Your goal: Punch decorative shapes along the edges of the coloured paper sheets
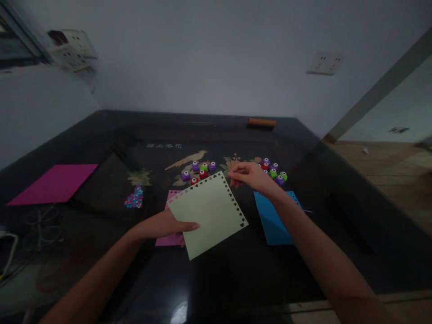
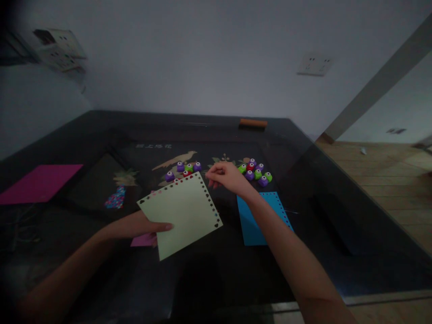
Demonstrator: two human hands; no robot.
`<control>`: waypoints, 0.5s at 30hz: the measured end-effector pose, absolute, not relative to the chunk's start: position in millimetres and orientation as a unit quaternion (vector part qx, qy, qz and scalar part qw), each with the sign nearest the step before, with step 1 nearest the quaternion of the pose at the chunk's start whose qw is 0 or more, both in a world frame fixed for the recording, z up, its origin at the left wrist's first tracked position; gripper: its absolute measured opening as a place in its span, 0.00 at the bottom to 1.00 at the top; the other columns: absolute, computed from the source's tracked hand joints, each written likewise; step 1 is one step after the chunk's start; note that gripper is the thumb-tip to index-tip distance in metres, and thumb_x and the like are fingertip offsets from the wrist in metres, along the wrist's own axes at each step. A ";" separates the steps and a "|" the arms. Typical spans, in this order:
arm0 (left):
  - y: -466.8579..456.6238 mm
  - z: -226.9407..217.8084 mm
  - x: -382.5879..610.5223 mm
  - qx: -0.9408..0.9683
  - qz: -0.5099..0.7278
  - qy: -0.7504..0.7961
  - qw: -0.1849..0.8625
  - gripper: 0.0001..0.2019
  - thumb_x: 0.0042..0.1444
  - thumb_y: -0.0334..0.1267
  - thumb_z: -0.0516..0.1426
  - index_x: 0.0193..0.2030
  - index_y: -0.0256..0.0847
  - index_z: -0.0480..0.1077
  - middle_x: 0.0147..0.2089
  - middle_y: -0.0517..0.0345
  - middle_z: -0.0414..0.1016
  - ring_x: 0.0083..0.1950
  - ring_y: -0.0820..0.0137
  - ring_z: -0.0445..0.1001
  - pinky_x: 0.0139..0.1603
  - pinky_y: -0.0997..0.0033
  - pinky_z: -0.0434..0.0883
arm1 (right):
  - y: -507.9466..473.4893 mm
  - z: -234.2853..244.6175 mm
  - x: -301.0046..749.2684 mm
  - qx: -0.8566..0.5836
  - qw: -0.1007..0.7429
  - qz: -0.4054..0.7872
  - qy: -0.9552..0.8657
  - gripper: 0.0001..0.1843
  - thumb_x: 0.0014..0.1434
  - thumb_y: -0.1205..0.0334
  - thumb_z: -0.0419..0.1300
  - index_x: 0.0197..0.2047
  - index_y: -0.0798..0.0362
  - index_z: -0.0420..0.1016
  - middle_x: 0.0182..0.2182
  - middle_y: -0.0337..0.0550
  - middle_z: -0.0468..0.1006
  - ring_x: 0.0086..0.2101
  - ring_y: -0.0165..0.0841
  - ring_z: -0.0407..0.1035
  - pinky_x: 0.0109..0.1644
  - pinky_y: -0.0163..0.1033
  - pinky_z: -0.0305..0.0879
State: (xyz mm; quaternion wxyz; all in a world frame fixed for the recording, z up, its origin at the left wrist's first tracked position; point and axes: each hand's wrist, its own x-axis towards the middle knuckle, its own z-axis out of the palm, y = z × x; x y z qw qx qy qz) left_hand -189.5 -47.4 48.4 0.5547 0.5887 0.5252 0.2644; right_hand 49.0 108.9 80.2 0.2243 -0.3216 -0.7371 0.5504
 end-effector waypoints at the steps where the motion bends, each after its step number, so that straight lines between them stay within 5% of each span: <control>1: -46.7 48.0 -190.2 0.586 0.273 0.524 0.554 0.21 0.48 0.45 0.63 0.49 0.44 0.72 0.54 0.51 0.76 0.57 0.57 0.71 0.61 0.53 0.65 | 111.5 80.0 48.3 -0.332 0.236 0.540 -0.737 0.07 0.56 0.61 0.60 0.28 0.54 0.72 0.22 0.40 0.76 0.22 0.27 0.67 0.29 0.36 0.64; 8: -43.5 43.5 -199.1 0.555 0.270 0.558 0.555 0.22 0.48 0.46 0.63 0.50 0.41 0.72 0.54 0.46 0.76 0.53 0.55 0.75 0.55 0.54 0.70 | 136.4 66.9 13.9 -0.407 0.229 0.366 -0.805 0.08 0.59 0.62 0.58 0.32 0.56 0.75 0.26 0.43 0.77 0.25 0.29 0.69 0.31 0.36 0.64; 15: -42.4 49.8 -197.6 0.567 0.293 0.539 0.550 0.25 0.48 0.44 0.63 0.54 0.43 0.70 0.58 0.48 0.73 0.57 0.58 0.72 0.60 0.54 0.66 | 155.1 47.6 -26.1 -0.413 0.239 0.249 -0.843 0.08 0.57 0.65 0.61 0.40 0.58 0.78 0.41 0.52 0.76 0.43 0.37 0.68 0.48 0.42 0.61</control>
